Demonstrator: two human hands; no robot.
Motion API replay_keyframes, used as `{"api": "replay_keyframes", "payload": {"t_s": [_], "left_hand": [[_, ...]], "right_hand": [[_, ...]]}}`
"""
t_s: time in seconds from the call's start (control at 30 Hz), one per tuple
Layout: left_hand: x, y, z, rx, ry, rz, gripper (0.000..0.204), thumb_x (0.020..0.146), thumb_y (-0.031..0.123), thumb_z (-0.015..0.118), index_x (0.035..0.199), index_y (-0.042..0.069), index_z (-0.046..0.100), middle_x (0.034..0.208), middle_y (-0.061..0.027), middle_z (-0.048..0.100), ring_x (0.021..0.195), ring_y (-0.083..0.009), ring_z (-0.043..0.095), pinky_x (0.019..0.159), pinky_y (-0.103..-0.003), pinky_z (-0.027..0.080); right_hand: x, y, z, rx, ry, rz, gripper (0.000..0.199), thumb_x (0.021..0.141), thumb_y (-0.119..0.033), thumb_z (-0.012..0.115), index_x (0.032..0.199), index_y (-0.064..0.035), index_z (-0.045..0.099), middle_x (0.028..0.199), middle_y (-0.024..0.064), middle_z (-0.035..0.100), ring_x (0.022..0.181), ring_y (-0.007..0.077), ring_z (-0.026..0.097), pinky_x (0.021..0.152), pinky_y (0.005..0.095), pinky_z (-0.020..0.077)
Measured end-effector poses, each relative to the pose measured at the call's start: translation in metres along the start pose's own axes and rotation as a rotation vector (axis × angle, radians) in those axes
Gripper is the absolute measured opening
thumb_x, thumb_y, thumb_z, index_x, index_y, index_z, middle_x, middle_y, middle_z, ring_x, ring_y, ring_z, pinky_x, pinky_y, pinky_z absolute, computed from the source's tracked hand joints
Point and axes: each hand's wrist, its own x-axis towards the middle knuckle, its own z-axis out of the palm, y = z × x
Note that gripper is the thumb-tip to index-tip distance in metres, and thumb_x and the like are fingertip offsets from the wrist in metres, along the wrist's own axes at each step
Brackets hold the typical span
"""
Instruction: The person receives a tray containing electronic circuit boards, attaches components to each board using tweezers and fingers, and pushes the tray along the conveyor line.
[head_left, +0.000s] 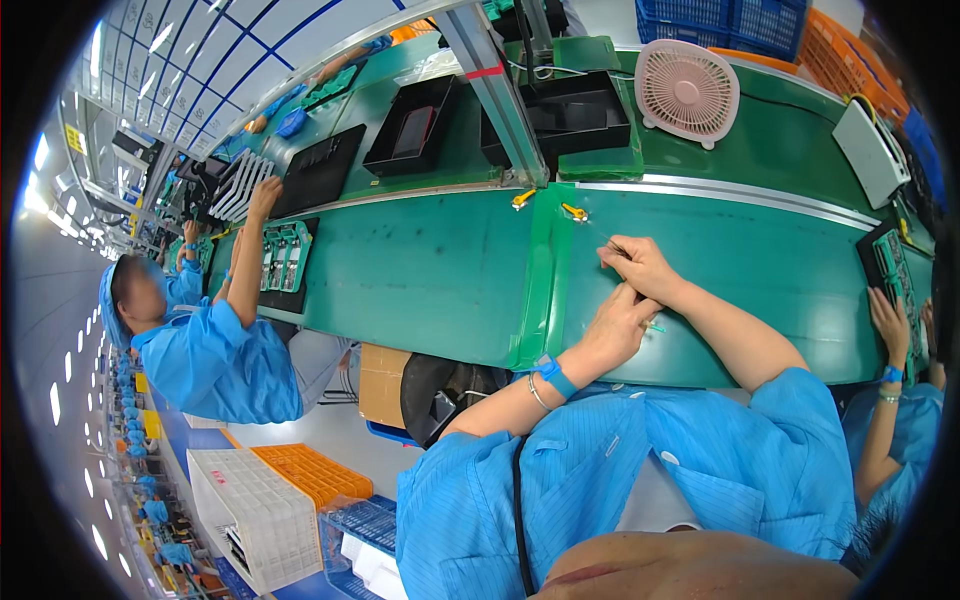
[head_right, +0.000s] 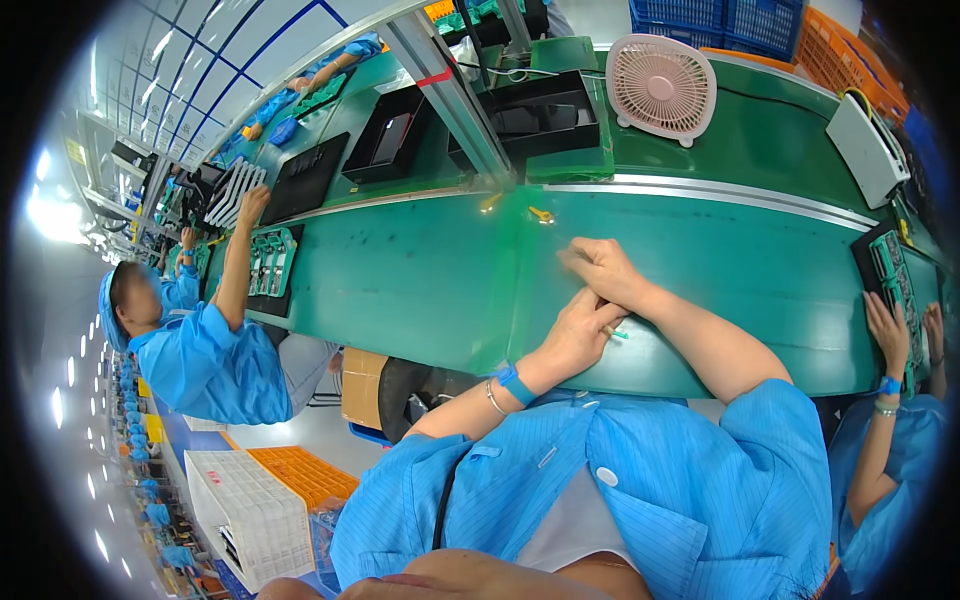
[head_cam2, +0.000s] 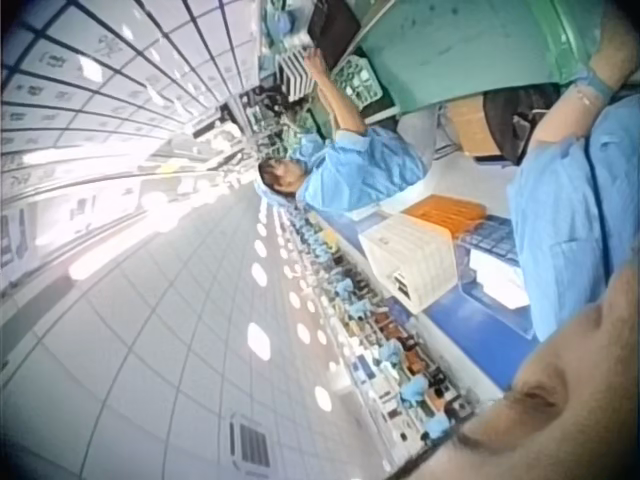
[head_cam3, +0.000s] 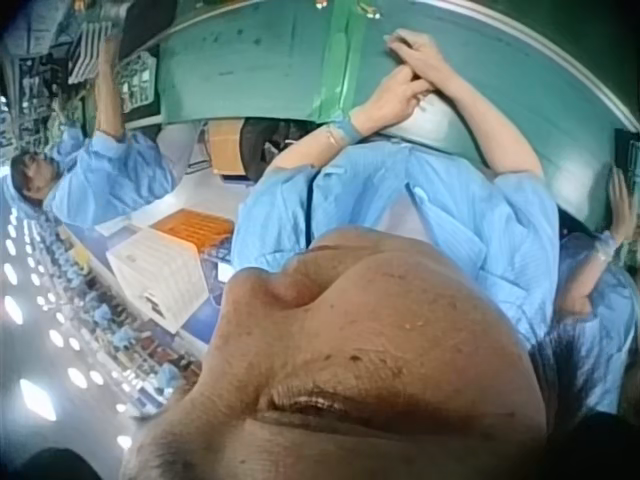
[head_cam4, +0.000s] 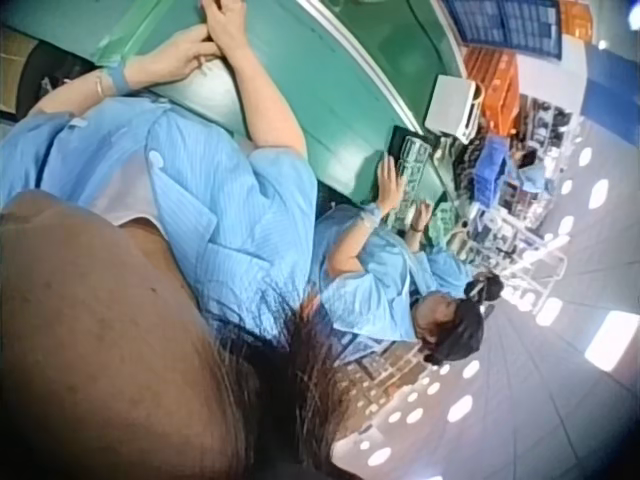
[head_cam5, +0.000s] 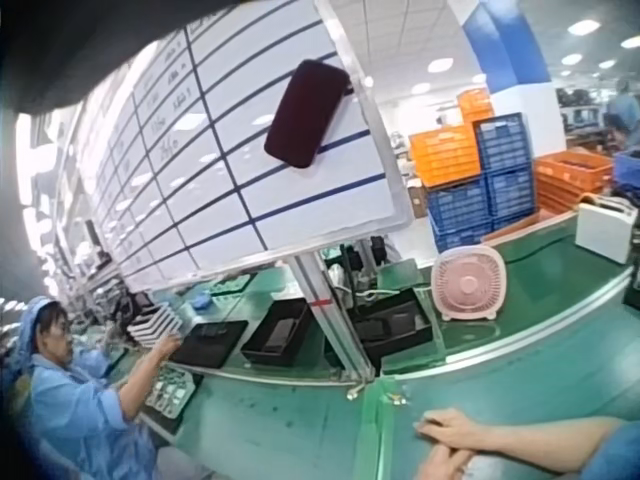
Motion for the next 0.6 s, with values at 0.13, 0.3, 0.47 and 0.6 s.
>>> {"api": "replay_keyframes", "payload": {"t_s": [0.13, 0.3, 0.47, 0.6], "left_hand": [[-0.0001, -0.0008, 0.0003, 0.009, -0.004, 0.0, 0.021, 0.088, 0.001, 0.066, 0.108, 0.005, 0.072, 0.105, -0.0195, 0.059, 0.097, -0.0368, 0.061, 0.082, -0.044, 0.051], [0.0007, -0.0014, 0.0007, 0.003, 0.0, 0.016, 0.022, 0.087, 0.001, 0.066, 0.108, 0.005, 0.072, 0.104, -0.0197, 0.059, 0.097, -0.0365, 0.061, 0.081, -0.044, 0.052], [-0.0012, -0.0008, 0.001, 0.007, 0.001, 0.0, 0.023, 0.086, -0.001, 0.066, 0.107, 0.005, 0.072, 0.103, -0.0194, 0.058, 0.095, -0.0363, 0.06, 0.08, -0.044, 0.052], [-0.0008, -0.0024, 0.0009, 0.005, -0.016, 0.004, 0.024, 0.085, -0.002, 0.066, 0.107, 0.004, 0.072, 0.103, -0.0194, 0.058, 0.095, -0.036, 0.06, 0.08, -0.044, 0.051]], "right_hand": [[-0.0014, -0.0046, -0.0004, 0.025, -0.002, -0.015, 0.029, 0.096, -0.022, 0.062, 0.086, 0.0047, 0.063, 0.07, 0.0101, 0.06, 0.065, 0.0128, 0.048, 0.06, 0.033, 0.0439], [-0.0019, -0.006, -0.001, 0.023, 0.005, -0.006, 0.029, 0.096, -0.023, 0.062, 0.086, 0.0046, 0.063, 0.07, 0.01, 0.06, 0.065, 0.0123, 0.048, 0.06, 0.0325, 0.044], [-0.0008, -0.0035, -0.0008, 0.009, -0.013, 0.009, 0.03, 0.095, -0.024, 0.062, 0.084, 0.0044, 0.06, 0.068, 0.0092, 0.058, 0.065, 0.0124, 0.047, 0.059, 0.0325, 0.0428], [-0.0011, -0.0025, 0.0008, 0.02, 0.014, -0.013, 0.031, 0.095, -0.024, 0.062, 0.083, 0.0043, 0.059, 0.067, 0.0085, 0.056, 0.064, 0.0122, 0.045, 0.059, 0.0325, 0.0418]]}}
